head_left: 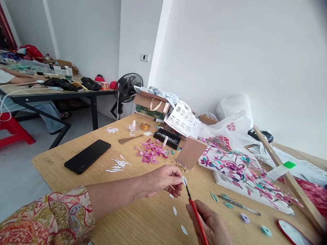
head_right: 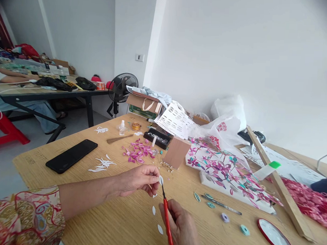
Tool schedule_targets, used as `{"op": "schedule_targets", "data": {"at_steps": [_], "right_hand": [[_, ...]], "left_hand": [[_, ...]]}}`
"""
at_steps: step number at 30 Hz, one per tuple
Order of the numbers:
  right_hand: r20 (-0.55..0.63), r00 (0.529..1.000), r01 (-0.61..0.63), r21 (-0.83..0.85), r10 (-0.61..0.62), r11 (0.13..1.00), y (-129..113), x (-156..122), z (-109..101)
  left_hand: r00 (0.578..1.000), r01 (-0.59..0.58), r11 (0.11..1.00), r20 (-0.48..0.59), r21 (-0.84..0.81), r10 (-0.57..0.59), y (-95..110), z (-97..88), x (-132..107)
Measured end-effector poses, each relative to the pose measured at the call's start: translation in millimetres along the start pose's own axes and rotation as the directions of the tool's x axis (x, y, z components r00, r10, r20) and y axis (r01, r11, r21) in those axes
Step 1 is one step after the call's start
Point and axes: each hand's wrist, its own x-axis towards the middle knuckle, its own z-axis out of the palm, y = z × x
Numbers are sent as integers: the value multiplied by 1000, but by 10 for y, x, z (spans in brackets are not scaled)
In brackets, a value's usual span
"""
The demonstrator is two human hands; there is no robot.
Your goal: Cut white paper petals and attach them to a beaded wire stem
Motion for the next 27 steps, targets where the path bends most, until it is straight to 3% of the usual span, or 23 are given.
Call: {"op": "schedule_targets", "data": {"at_steps": [12, 27], "right_hand": [[52, 999, -1, 1, 1, 1000, -5, 4, -24], [62, 997, -45, 150, 36, 988, -95, -32, 10]], "left_hand": [[1000, 8, 1000, 0, -10, -8, -20, -4, 6], [1000, 5, 1000, -6, -2, -5, -22, -8, 6]]}}
